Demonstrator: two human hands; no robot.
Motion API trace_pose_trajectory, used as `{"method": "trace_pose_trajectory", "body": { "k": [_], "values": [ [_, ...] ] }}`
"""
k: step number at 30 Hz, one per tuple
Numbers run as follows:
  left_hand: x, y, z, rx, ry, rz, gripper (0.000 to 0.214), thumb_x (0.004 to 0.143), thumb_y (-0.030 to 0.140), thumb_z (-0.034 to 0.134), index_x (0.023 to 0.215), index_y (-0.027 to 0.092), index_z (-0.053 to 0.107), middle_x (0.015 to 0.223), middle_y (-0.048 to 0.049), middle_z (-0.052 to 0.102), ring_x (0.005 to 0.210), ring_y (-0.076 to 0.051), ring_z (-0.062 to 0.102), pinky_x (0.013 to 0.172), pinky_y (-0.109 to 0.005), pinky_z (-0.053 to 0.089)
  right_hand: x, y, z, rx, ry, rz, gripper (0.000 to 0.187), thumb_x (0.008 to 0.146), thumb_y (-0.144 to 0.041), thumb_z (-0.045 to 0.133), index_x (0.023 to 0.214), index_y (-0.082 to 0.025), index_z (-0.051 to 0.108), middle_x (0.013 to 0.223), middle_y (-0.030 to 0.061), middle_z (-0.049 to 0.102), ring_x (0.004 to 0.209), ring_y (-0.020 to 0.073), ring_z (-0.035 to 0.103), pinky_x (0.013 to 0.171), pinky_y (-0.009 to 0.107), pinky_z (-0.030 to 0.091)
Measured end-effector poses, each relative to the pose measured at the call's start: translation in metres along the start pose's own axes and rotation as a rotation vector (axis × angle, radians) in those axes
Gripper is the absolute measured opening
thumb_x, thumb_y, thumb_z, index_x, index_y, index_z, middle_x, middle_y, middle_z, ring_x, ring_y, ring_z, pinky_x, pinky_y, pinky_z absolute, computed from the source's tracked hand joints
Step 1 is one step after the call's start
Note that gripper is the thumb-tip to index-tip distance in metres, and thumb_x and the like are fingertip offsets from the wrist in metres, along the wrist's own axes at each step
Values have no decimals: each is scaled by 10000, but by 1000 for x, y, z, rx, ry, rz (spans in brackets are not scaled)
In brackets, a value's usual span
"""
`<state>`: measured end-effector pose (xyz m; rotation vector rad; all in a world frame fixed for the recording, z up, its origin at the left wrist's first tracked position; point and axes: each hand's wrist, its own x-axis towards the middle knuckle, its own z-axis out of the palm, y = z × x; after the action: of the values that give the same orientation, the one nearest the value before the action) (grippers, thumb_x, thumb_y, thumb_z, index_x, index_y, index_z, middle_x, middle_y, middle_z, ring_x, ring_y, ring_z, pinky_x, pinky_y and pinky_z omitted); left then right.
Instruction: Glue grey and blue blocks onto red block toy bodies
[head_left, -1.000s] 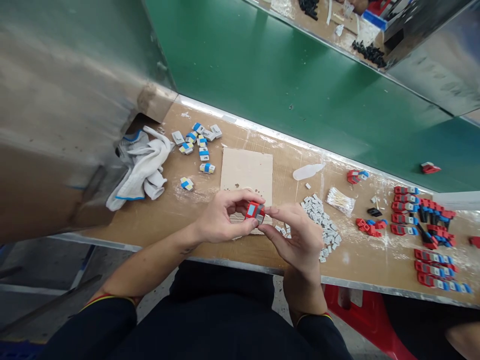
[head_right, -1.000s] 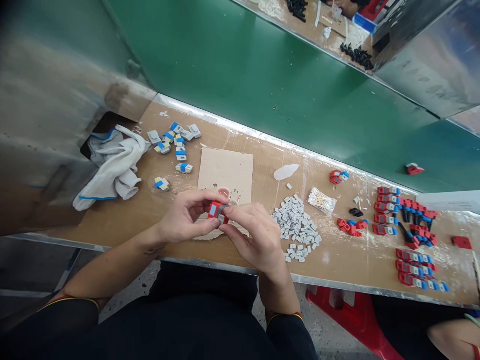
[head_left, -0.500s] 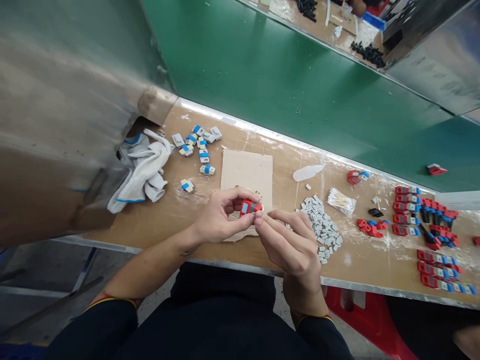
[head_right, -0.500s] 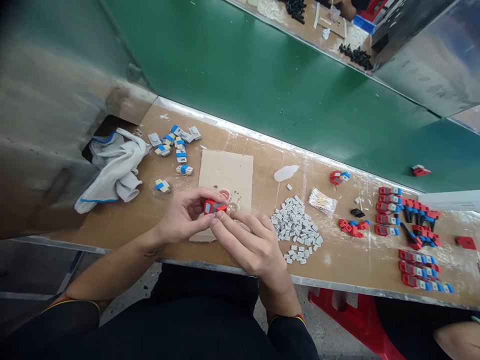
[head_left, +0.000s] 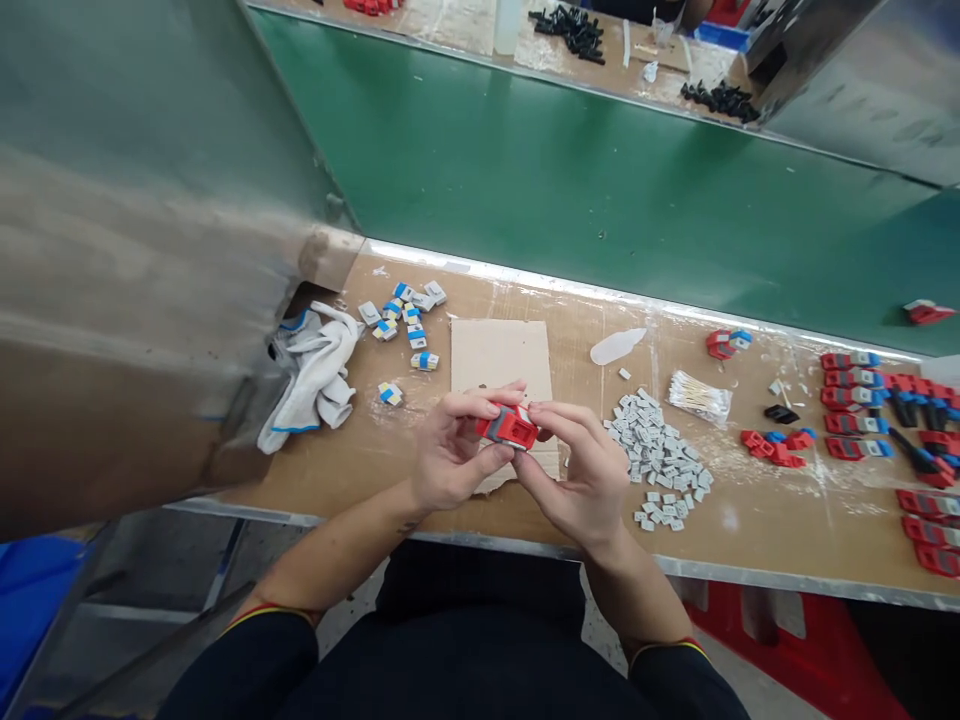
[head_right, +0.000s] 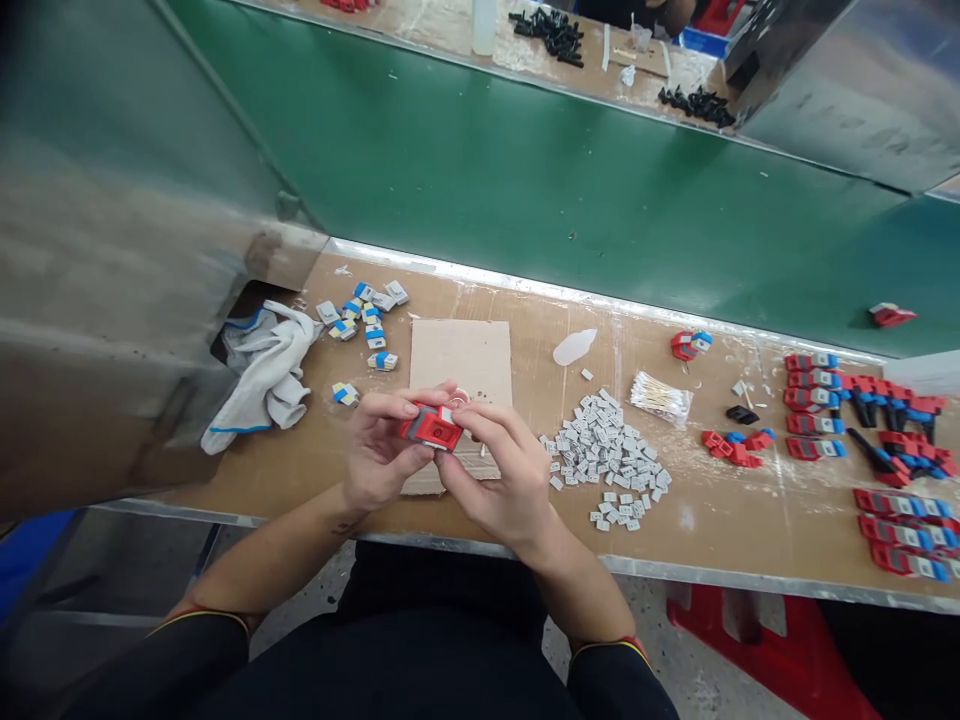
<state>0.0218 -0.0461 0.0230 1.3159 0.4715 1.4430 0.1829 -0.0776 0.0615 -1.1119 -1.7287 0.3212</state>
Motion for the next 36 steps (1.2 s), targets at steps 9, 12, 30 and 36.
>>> {"method": "trace_pose_trajectory", "body": {
  "k": [9,12,30,36],
  "values": [
    [-4,-4,-1,210,-6,69,358,902,232,771,1200,274,577,1139,-56,762,1092,-191,783,983,-319,651,0,2,-1,115,67,-55,430,889,-66,716,1274,-250,657,1067,68,798,970,213,798,809,344,699],
    [-3,-6,0,194,9,179,560,860,99,745,1346,285,536,1153,-41,750,1116,-176,781,1006,-298,650,-4,5,3,177,55,-46,698,880,-74,722,1510,-246,475,1178,95,782,1091,242,791,911,412,706],
    [-9,-3,-1,124,-32,260,680,807,-47,708,1365,294,525,1200,-28,797,1189,-258,794,1069,-440,660,-9,8,12,228,121,-135,733,788,-24,725,1449,-264,514,987,31,739,980,234,766,822,384,699],
    [-11,0,-2,138,1,158,612,863,57,748,1375,305,522,1221,-44,794,1150,-218,800,1013,-361,674,-12,4,9,218,78,-11,668,843,-88,697,1449,-282,492,1082,56,739,972,218,764,842,387,697]
  ]
}}
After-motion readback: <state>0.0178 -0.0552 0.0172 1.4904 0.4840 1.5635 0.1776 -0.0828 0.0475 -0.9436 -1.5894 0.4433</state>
